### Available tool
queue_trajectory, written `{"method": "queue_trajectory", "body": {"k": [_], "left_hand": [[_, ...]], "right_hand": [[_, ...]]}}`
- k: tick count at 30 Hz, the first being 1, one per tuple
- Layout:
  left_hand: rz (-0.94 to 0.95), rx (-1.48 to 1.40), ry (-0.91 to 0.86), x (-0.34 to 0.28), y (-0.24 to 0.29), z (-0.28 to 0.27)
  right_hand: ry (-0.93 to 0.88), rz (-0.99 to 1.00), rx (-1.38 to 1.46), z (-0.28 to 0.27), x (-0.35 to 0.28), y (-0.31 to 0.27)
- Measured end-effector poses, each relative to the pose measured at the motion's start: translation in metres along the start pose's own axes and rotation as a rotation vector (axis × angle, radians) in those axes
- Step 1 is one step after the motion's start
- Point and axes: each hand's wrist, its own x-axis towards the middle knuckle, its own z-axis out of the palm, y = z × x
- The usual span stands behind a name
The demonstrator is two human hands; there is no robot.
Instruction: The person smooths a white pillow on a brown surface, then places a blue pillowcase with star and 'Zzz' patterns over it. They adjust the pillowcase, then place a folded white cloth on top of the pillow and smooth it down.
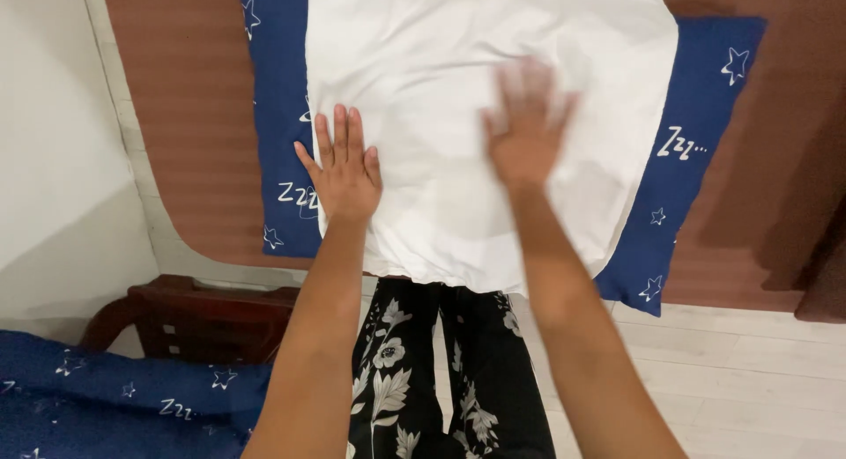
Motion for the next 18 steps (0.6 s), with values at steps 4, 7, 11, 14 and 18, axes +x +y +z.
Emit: {"method": "queue_trajectory", "body": {"k": [4,7,11,14,18], "left_hand": [[-0.016,-0.029,-0.005,-0.002,0.015,-0.011],[-0.093,0.01,0.067,0.005,0.062,-0.01],[0.122,-0.028,-0.011,-0.004,0.203,0.009],[0.469,-0.223,0.077,-0.009,0.276,0.034],[0.665,-0.274,0.19,0.048,0.269,0.057]], "right_hand": [[-0.042,0.303,0.007,-0.035,-0.009,0.079],[-0.078,0.418,0.024,-0.039,-0.017,0.096],[-0.103,0.427,0.001,-0.028,-0.014,0.102],[-0.131,0.45,-0.033,-0.022,-0.01,0.104],[-0.134,0.402,-0.02,-0.015,-0.011,0.117]]}}
